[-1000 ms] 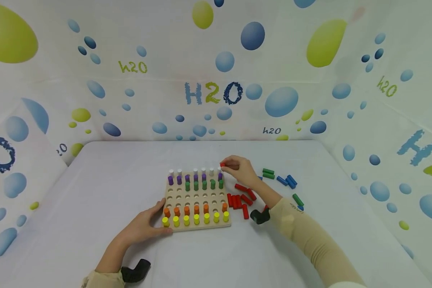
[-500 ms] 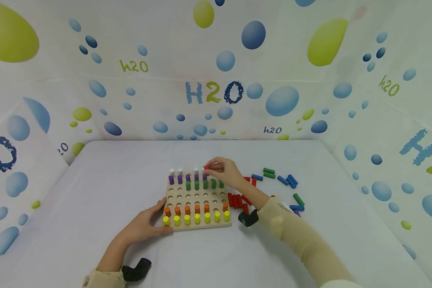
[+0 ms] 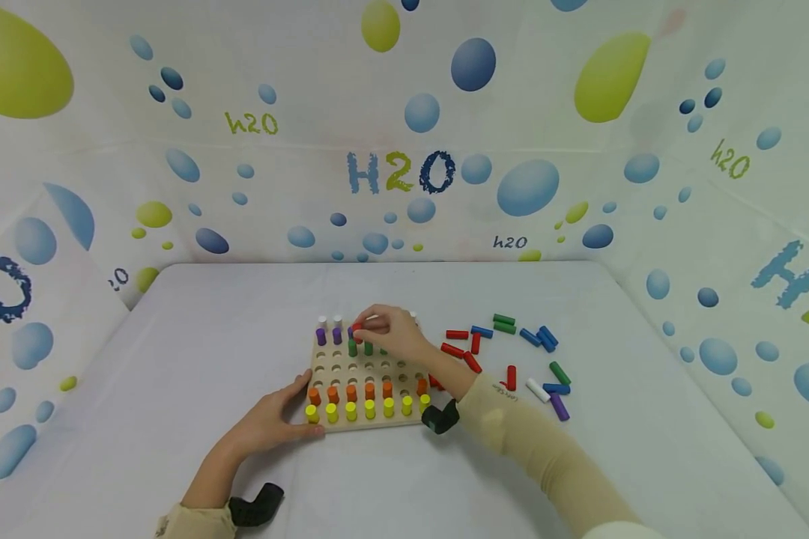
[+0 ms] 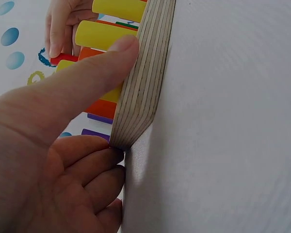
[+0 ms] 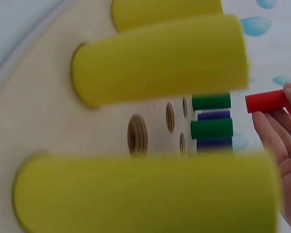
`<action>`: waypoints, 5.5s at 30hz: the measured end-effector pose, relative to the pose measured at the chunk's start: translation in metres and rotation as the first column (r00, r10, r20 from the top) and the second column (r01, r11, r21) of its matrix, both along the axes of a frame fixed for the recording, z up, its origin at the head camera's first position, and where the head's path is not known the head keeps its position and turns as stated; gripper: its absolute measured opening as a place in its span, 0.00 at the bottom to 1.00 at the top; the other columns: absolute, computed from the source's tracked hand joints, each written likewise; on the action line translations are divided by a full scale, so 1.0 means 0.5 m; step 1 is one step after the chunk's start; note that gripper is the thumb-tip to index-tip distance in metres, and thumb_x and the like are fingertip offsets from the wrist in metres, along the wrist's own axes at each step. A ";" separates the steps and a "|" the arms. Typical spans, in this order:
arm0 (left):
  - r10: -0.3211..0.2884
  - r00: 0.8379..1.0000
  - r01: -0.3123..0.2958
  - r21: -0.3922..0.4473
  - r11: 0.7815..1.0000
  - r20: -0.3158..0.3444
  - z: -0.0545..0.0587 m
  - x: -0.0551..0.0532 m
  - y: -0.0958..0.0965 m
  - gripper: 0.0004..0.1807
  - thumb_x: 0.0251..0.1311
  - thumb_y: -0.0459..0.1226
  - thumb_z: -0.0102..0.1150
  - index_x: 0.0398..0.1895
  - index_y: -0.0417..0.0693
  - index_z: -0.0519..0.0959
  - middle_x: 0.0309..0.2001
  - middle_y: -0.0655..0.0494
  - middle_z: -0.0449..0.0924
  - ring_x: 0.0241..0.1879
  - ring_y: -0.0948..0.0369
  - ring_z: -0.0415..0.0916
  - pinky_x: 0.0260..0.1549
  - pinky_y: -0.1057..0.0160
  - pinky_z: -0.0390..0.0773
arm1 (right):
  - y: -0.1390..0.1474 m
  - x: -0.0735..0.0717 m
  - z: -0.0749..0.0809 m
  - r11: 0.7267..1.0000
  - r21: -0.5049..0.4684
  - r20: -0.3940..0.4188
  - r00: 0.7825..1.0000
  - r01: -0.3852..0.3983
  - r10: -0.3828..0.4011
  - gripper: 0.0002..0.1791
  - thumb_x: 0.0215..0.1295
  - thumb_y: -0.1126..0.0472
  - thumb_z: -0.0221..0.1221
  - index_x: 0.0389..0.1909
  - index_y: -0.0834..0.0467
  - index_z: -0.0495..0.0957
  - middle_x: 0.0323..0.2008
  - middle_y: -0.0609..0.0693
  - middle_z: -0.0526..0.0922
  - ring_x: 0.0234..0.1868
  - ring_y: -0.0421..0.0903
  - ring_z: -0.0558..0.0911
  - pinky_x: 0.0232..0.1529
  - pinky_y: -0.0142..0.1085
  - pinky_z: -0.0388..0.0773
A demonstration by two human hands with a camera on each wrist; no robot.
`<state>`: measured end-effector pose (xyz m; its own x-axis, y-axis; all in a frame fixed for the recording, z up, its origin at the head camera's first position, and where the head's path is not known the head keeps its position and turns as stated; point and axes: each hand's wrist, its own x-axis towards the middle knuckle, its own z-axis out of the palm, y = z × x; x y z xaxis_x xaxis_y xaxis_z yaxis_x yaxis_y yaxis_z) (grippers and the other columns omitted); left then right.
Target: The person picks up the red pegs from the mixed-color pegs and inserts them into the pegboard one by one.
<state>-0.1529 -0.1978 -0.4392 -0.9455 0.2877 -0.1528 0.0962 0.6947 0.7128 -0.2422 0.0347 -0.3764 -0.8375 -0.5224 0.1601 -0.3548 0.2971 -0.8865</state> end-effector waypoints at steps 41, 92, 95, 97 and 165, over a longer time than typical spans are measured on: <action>-0.014 1.000 0.014 0.013 1.000 -0.021 -0.010 0.002 0.010 0.55 0.44 0.54 0.67 0.70 0.40 0.50 0.68 0.37 0.50 0.66 0.41 0.46 0.60 0.40 0.52 | -0.110 -0.001 -0.122 0.992 0.122 0.089 0.996 -0.037 0.026 0.04 0.61 0.61 0.58 0.37 0.53 0.74 0.41 0.48 0.83 0.45 0.39 0.80 0.41 0.25 0.76; 0.004 1.000 -0.004 0.024 1.000 -0.012 -0.009 0.006 0.009 0.55 0.44 0.53 0.68 0.70 0.42 0.50 0.68 0.38 0.49 0.66 0.40 0.45 0.60 0.38 0.51 | 0.040 -0.015 -0.021 0.960 0.281 -0.216 0.973 -0.017 0.081 0.29 0.61 0.48 0.57 0.62 0.53 0.68 0.59 0.48 0.72 0.61 0.46 0.69 0.56 0.43 0.70; 0.008 1.000 -0.008 0.015 1.000 -0.011 -0.009 0.008 0.008 0.55 0.43 0.53 0.68 0.70 0.42 0.50 0.68 0.38 0.50 0.66 0.40 0.45 0.60 0.38 0.51 | 0.067 -0.019 -0.020 0.967 0.256 -0.211 0.975 -0.006 0.062 0.29 0.61 0.49 0.58 0.62 0.54 0.68 0.60 0.49 0.71 0.61 0.48 0.69 0.56 0.45 0.70; 0.009 1.000 -0.009 0.011 1.000 -0.012 -0.008 0.009 0.008 0.55 0.43 0.53 0.68 0.70 0.42 0.50 0.68 0.38 0.50 0.66 0.40 0.45 0.59 0.38 0.51 | 0.084 -0.021 -0.020 0.971 0.241 -0.212 0.976 0.009 0.044 0.28 0.61 0.50 0.58 0.62 0.55 0.68 0.60 0.50 0.71 0.61 0.49 0.69 0.56 0.45 0.70; 0.040 0.999 -0.040 -0.003 0.999 -0.014 -0.020 0.029 0.025 0.55 0.42 0.54 0.68 0.70 0.43 0.50 0.68 0.37 0.50 0.66 0.40 0.46 0.59 0.38 0.53 | 0.229 -0.087 -0.097 0.505 0.837 -0.252 0.967 0.210 0.016 0.13 0.58 0.60 0.62 0.43 0.60 0.80 0.30 0.51 0.79 0.31 0.45 0.74 0.38 0.34 0.78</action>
<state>-0.1386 -0.1852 -0.4494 -0.9582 0.2493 -0.1402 0.0784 0.7003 0.7095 -0.2856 0.1493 -0.4247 -0.8973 -0.4158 -0.1483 -0.4061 0.9092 -0.0919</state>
